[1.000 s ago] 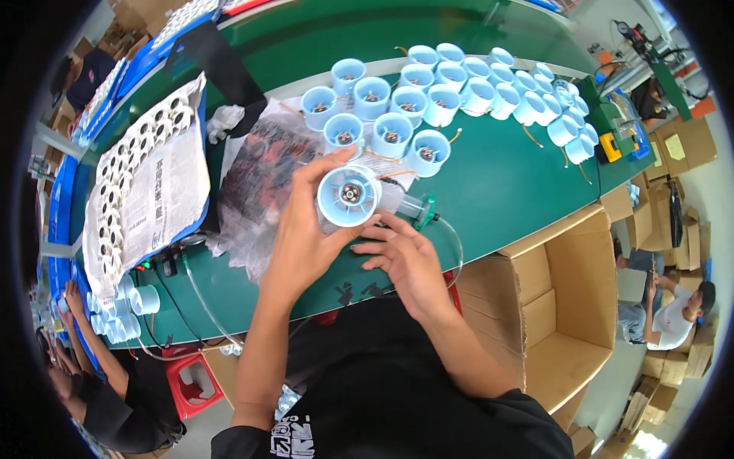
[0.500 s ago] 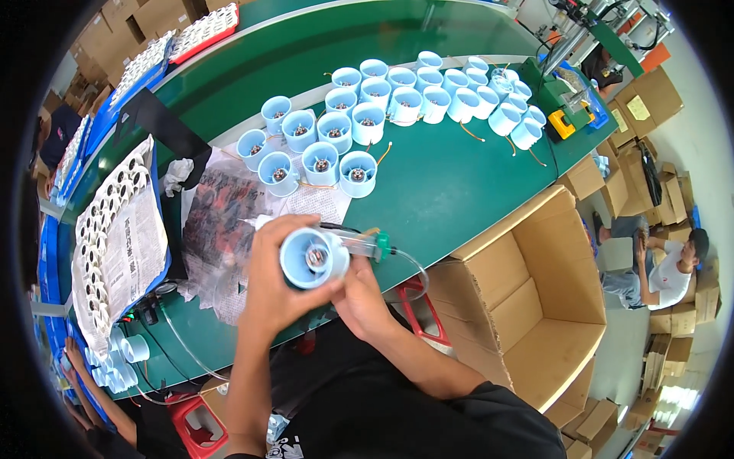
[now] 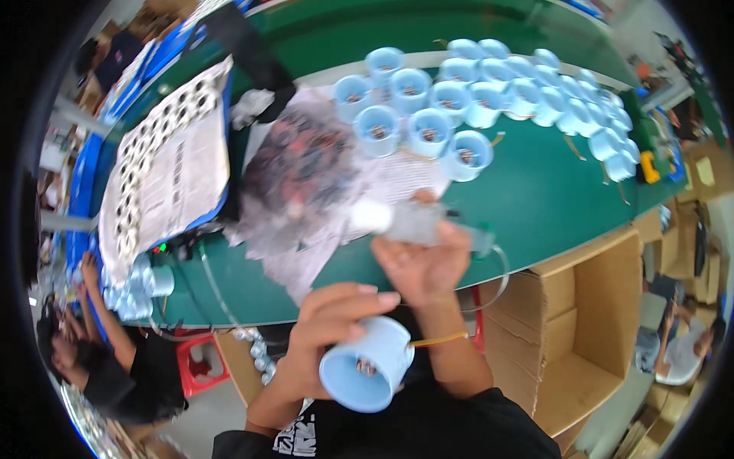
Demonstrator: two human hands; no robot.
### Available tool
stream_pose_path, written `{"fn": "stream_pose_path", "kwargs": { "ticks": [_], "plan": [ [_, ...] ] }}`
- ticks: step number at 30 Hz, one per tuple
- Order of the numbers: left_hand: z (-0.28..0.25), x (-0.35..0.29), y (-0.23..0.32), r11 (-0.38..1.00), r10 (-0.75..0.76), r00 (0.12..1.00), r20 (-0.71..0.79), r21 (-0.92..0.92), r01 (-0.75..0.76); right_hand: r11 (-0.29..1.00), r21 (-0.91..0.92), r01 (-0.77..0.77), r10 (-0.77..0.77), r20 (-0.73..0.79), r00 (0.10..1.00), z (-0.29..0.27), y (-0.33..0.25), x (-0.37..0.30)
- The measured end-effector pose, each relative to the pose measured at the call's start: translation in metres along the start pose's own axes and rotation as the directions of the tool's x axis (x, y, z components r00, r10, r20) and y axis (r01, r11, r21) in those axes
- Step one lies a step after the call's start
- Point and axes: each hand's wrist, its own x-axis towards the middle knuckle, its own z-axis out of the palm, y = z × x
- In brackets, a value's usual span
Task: The person assembles electronic components by inserting them into plastic housings and applying adhesive paste with a dispensing syringe.
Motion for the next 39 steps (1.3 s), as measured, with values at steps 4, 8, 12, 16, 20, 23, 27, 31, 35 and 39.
{"fn": "stream_pose_path", "kwargs": {
  "ticks": [4,8,12,16,20,23,27,31,35,39],
  "plan": [
    [-0.009,-0.028,-0.037,0.933,-0.294,0.938,-0.181,0.160,0.323,0.993,-0.011,0.117,-0.117,-0.084,0.990,0.020,-0.005,0.016],
    [-0.009,-0.026,-0.051,0.832,-0.268,0.931,-0.248,0.427,0.353,0.917,-0.326,0.229,-0.202,0.114,0.973,0.030,-0.028,0.022],
    [-0.007,-0.032,-0.055,0.822,-0.249,0.927,-0.281,0.445,0.355,0.534,-0.816,0.222,-0.130,0.180,0.975,0.045,-0.038,-0.004],
    [-0.007,-0.032,-0.059,0.821,-0.246,0.930,-0.274,0.451,0.350,0.268,-0.954,0.132,0.006,0.139,0.990,0.050,-0.043,-0.024],
    [-0.007,-0.032,-0.059,0.817,-0.259,0.927,-0.272,0.450,0.360,0.184,-0.982,0.047,-0.056,0.038,0.998,0.048,-0.036,-0.028],
    [-0.006,-0.034,-0.060,0.820,-0.244,0.931,-0.273,0.454,0.348,0.208,-0.977,0.040,-0.045,0.031,0.999,0.047,-0.042,-0.029],
    [-0.008,-0.033,-0.059,0.831,-0.249,0.931,-0.267,0.435,0.347,0.129,-0.991,0.021,-0.030,0.018,0.999,0.052,-0.040,-0.027],
    [-0.008,-0.032,-0.058,0.833,-0.257,0.924,-0.282,0.420,0.360,0.077,-0.997,0.033,-0.031,0.031,0.999,0.058,-0.036,-0.023],
    [-0.007,-0.033,-0.060,0.839,-0.249,0.921,-0.299,0.409,0.360,0.052,-0.999,0.002,-0.029,0.001,1.000,0.060,-0.037,-0.023],
    [-0.008,-0.033,-0.060,0.834,-0.260,0.921,-0.292,0.413,0.366,0.042,-0.999,0.012,-0.038,0.010,0.999,0.062,-0.035,-0.022]
  ]
}}
